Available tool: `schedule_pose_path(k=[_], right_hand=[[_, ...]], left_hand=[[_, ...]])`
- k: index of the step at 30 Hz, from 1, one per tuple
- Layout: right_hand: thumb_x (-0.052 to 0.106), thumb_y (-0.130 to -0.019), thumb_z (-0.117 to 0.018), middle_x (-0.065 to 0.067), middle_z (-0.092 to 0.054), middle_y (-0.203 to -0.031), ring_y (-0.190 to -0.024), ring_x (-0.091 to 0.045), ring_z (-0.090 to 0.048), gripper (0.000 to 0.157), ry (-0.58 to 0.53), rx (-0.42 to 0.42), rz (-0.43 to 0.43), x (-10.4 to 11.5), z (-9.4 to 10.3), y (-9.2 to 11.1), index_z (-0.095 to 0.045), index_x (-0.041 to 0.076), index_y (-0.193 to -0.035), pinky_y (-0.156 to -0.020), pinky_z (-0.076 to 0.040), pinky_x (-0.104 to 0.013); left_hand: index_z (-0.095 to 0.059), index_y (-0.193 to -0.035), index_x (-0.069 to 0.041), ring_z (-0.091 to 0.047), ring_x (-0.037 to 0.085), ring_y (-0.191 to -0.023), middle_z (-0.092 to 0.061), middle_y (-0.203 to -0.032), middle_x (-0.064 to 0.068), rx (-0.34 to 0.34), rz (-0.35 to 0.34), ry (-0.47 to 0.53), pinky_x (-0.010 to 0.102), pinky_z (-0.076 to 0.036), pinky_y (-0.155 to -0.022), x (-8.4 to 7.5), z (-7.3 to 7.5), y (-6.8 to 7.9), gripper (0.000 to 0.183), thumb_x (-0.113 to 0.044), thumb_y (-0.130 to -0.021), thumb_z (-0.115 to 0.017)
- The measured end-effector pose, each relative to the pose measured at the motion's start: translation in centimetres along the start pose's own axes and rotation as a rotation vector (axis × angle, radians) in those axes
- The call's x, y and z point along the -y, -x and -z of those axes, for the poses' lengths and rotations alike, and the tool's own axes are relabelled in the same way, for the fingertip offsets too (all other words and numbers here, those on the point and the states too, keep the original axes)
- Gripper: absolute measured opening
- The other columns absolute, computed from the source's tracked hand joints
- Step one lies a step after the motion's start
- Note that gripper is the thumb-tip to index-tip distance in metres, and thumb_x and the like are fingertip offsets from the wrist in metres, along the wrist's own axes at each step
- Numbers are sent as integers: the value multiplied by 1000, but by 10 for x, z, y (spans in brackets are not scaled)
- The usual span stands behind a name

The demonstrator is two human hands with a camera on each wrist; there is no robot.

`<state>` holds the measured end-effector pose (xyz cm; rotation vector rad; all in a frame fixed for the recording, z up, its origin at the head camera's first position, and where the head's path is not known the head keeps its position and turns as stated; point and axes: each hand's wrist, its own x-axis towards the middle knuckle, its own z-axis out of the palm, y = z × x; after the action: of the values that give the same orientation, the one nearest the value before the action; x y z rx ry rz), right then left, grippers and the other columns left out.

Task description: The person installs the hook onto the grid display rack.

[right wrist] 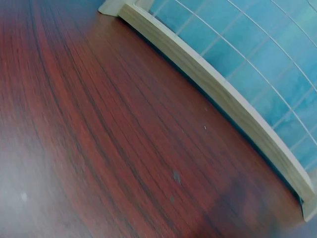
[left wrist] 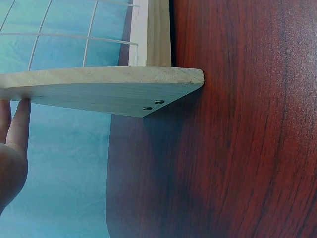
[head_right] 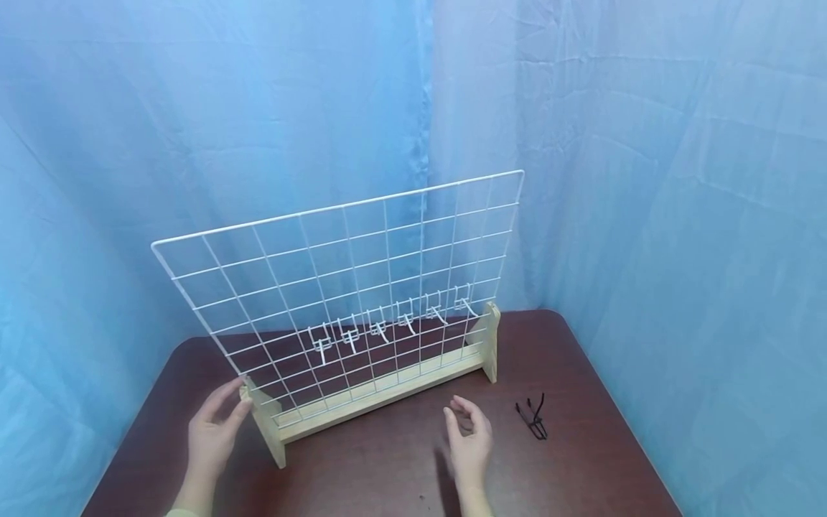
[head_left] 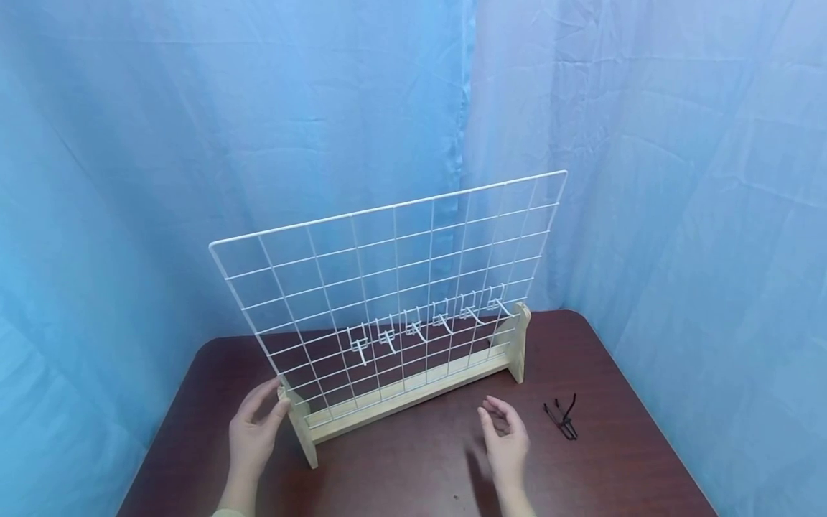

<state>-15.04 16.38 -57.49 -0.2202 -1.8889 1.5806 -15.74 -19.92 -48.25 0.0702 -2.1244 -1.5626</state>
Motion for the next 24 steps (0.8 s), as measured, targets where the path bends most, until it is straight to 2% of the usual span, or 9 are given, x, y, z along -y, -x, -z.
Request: schedule_pose_path(k=[7,15,24], right_hand=[[-11,-84,-72,-27,-69,-98,-79,-14,-68,26,64,-13,-5,16,17,-7,-66,-11,-109,-65,-55,-12],[-3,-85,-75,-18,-71,-98,-81,1,-63,26,152,-82,-23,-16,38,-14,-69,-3,-111,-64,-51,-8],[0,-85,-76,-15,-72,-99,-79,7,-62,27,229,-178,-14,-26,65,-27,-70,0,-111,-67,-49,-8]], left_hand=[[-64,-119,10,-53,-6,-108,-57,-113,-21,-4,0,11,10,-53,-81,0,0,0,36,14,-84,-70],[-63,-120,10,-53,-6,-108,-57,-113,-20,2,7,10,10,-54,-82,0,0,0,36,13,-84,-70],[-63,-120,10,-52,-7,-108,-57,-114,-21,4,3,-6,10,-53,-82,1,0,0,36,12,-85,-70]])
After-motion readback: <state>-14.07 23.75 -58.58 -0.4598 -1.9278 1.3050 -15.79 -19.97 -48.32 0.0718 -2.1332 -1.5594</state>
